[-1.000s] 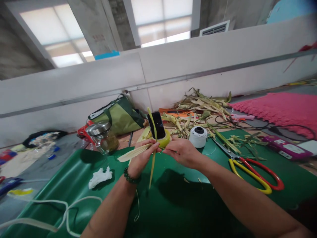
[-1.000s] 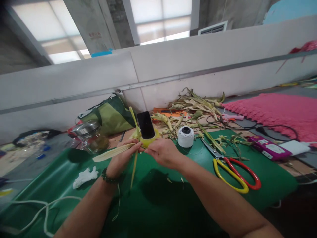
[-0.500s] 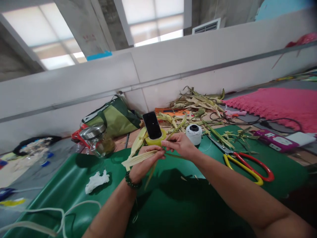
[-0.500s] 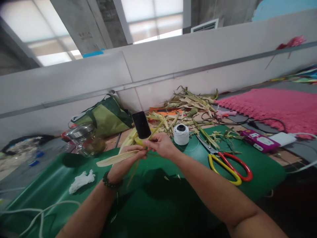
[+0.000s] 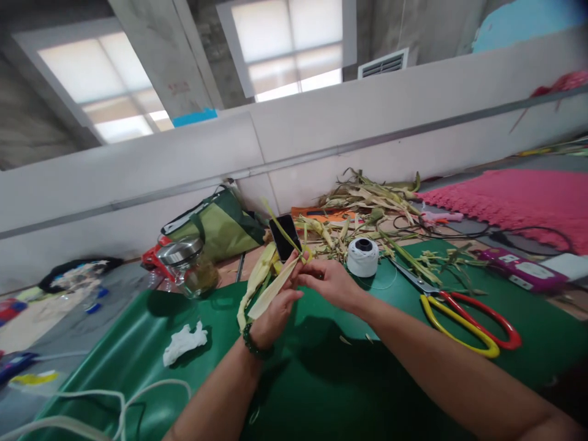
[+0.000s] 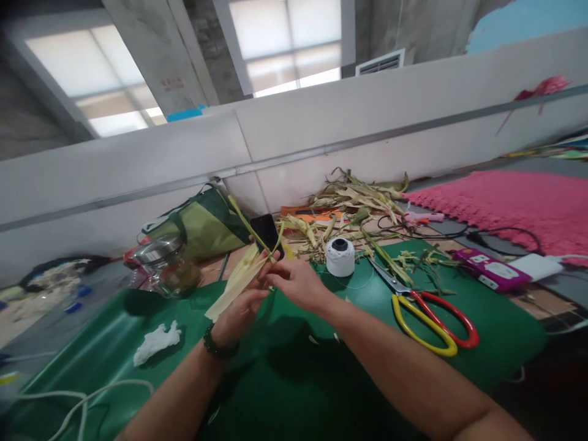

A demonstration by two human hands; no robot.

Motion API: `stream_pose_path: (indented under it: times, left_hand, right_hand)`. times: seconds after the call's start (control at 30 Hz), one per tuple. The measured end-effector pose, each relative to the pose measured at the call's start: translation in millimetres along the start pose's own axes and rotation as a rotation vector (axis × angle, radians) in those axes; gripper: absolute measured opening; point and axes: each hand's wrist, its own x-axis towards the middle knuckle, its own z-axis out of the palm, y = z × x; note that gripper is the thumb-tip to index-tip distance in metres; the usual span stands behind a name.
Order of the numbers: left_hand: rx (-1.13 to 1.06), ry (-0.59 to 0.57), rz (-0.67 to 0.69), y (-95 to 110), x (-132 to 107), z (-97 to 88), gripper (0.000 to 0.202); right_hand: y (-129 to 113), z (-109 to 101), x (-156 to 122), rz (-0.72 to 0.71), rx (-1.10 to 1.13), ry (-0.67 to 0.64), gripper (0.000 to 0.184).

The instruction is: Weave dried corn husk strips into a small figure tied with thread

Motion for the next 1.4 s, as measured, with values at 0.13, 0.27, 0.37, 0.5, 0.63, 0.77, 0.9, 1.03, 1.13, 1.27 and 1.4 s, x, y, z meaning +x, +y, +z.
stream_pose_path:
  times: [0.13,0.27,0.37,0.5,0.63,0.77,0.9,1.03,1.13,1.27,1.4]
  left_hand:
    - [0.078,-0.035,0.101,0,-4,7.1,0.08]
    - [0.103,-0.073,0.073,7,-6,9.5,0.082]
    - [-0.12,0.052,-0.035,15,-5,7.8,0.066]
    - [-0.271,0.205,-0.29,21,2,7.4,0.03]
    - [-0.516,0.039,-0.451,20,7,3.6,0.041]
    - [-0.666,0.13,-0.564,18,10,-2.7,0.04]
    - [-0.493,0.229,-0.492,21,11,0.7,0.047]
    - [-0.399,0.102,-0.402,23,9,6.1,0.048]
    - [-0.317,0.114,-0.396,21,8,5.5,0.034]
    - [-0.422,0.131,-0.463,20,8,0.2,0.035]
    - [-0.539,0.147,-0.539,22,8,-3.4,0.037]
  right_hand:
    - [1,-1,5,0.28,0.424,-0.033,0.034]
    - [3,-6,7,0.236,0.489,0.01,0.036]
    - [4,-11,8,0.178,0.34,0.057,0.025]
    - [4,-11,2,-0.041,-0.221,0.263,0.015]
    - [2,-10,-3,-0.116,-0.637,0.238,0.015]
    - [0,-14,-3,-0.09,-0.784,0.165,0.016]
    - [-4,-16,-5,-0.086,-0.784,0.142,0.016]
    - [-8,-12,-8,-0.073,-0.792,0.062,0.014]
    - [-7,-12,-9,-0.13,-0.786,0.022,0.014]
    - [-6,-13,-8,-0.192,-0.706,-0.025,0.018]
    - [-5,-12,-9,-0.2,-0.735,-0.027,0.021]
